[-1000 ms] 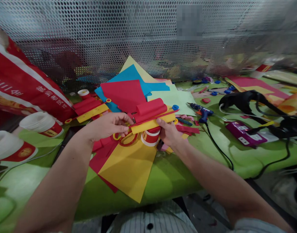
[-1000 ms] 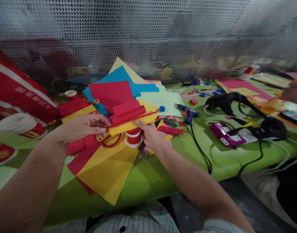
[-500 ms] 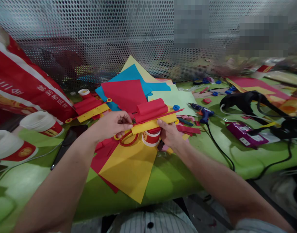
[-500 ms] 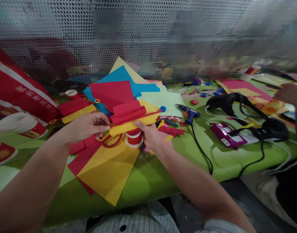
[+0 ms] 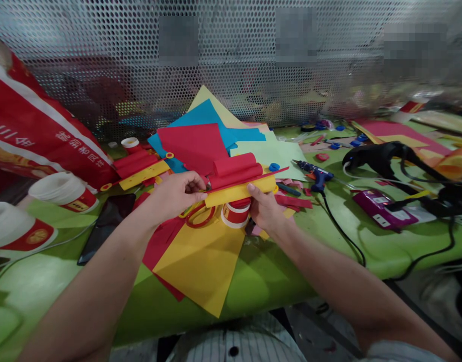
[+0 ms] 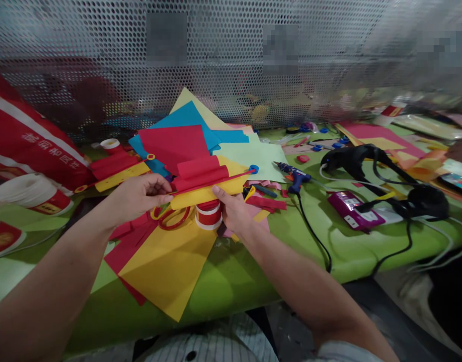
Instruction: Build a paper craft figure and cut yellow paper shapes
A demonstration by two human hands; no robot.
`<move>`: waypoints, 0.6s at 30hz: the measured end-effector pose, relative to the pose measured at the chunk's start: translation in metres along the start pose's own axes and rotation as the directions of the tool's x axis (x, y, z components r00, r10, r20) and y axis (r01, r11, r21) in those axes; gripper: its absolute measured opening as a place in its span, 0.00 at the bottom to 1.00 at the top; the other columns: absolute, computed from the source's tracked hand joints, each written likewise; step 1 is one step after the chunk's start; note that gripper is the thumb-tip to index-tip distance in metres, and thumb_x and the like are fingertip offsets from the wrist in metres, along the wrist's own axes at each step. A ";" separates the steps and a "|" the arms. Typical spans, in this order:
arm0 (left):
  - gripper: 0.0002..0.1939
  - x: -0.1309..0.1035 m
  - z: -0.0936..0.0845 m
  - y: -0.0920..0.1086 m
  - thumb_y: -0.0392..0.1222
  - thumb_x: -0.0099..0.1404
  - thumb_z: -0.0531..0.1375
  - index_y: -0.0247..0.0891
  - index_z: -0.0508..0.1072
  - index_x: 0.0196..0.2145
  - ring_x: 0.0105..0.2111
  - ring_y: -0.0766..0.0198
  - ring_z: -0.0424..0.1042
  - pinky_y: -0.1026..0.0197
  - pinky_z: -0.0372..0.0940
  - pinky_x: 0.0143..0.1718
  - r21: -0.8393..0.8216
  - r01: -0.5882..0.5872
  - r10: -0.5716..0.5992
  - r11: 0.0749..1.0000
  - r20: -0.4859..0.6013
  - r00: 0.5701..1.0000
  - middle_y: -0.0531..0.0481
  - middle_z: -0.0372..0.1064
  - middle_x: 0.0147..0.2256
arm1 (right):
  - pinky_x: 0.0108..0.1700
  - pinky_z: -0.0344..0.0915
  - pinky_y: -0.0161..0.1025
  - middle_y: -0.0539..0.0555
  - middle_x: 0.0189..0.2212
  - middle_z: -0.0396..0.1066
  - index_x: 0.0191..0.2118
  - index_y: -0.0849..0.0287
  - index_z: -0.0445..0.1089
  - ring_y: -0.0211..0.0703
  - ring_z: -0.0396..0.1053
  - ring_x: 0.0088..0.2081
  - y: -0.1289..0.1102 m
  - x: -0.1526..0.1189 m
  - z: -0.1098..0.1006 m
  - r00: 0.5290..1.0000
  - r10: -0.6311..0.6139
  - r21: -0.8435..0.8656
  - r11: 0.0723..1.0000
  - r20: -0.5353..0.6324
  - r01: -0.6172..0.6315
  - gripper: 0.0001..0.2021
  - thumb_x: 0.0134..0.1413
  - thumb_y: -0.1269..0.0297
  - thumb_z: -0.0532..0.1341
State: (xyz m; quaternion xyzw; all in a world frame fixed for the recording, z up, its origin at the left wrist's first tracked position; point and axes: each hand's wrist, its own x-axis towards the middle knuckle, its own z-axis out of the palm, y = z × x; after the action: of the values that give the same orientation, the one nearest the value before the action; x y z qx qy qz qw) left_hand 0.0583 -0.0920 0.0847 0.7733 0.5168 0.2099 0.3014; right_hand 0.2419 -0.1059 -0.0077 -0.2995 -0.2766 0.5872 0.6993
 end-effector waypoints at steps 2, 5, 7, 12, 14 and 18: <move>0.05 0.000 0.001 -0.001 0.41 0.51 0.58 0.38 0.66 0.26 0.23 0.68 0.63 0.64 0.60 0.26 0.004 -0.007 0.007 1.000 -0.001 1.000 0.56 0.63 0.21 | 0.48 0.69 0.50 0.49 0.35 0.77 0.43 0.52 0.67 0.50 0.73 0.41 0.000 0.000 0.000 1.000 0.018 0.017 1.000 -0.006 -0.018 0.26 0.31 0.62 0.71; 0.06 -0.001 0.001 0.001 0.42 0.52 0.58 0.38 0.67 0.27 0.23 0.67 0.64 0.64 0.60 0.26 0.026 -0.004 0.004 1.000 0.007 1.000 0.55 0.64 0.22 | 0.48 0.69 0.51 0.49 0.33 0.77 0.43 0.53 0.67 0.49 0.74 0.39 0.000 0.000 0.000 0.999 0.026 0.032 0.999 -0.019 -0.025 0.27 0.31 0.63 0.71; 0.06 -0.003 0.001 0.003 0.42 0.52 0.58 0.37 0.67 0.27 0.23 0.67 0.64 0.64 0.59 0.26 0.058 0.012 -0.013 0.998 0.012 1.000 0.54 0.65 0.22 | 0.48 0.69 0.50 0.49 0.32 0.77 0.43 0.53 0.67 0.49 0.74 0.39 0.000 -0.001 0.000 0.999 0.025 0.044 0.999 -0.029 -0.024 0.26 0.31 0.62 0.71; 0.05 -0.004 0.000 0.006 0.42 0.52 0.57 0.37 0.68 0.25 0.24 0.66 0.66 0.64 0.59 0.27 0.101 0.028 -0.033 0.994 0.041 0.999 0.54 0.66 0.23 | 0.47 0.69 0.50 0.48 0.29 0.77 0.42 0.53 0.68 0.49 0.74 0.38 0.000 -0.002 0.002 0.998 0.025 0.060 0.998 -0.061 -0.022 0.25 0.31 0.63 0.71; 0.06 -0.003 0.001 0.006 0.42 0.52 0.57 0.38 0.68 0.26 0.25 0.65 0.66 0.64 0.59 0.27 0.102 0.022 -0.027 0.995 0.048 0.998 0.54 0.67 0.22 | 0.47 0.69 0.50 0.48 0.29 0.77 0.42 0.53 0.67 0.48 0.74 0.38 -0.001 -0.002 0.003 0.997 0.027 0.071 0.997 -0.078 -0.022 0.26 0.31 0.64 0.71; 0.06 -0.002 0.003 0.004 0.42 0.52 0.57 0.38 0.68 0.26 0.24 0.66 0.66 0.64 0.59 0.27 0.107 0.013 -0.018 0.994 0.047 0.999 0.54 0.67 0.22 | 0.48 0.69 0.49 0.48 0.31 0.77 0.42 0.53 0.67 0.48 0.74 0.39 -0.001 -0.003 0.006 0.995 0.046 0.092 0.995 -0.090 -0.037 0.25 0.32 0.66 0.70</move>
State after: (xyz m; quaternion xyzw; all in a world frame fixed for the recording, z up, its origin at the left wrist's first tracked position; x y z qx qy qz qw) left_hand 0.0620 -0.0961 0.0851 0.7891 0.5258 0.1613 0.2736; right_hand 0.2380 -0.1086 -0.0031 -0.2999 -0.2109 0.5991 0.7118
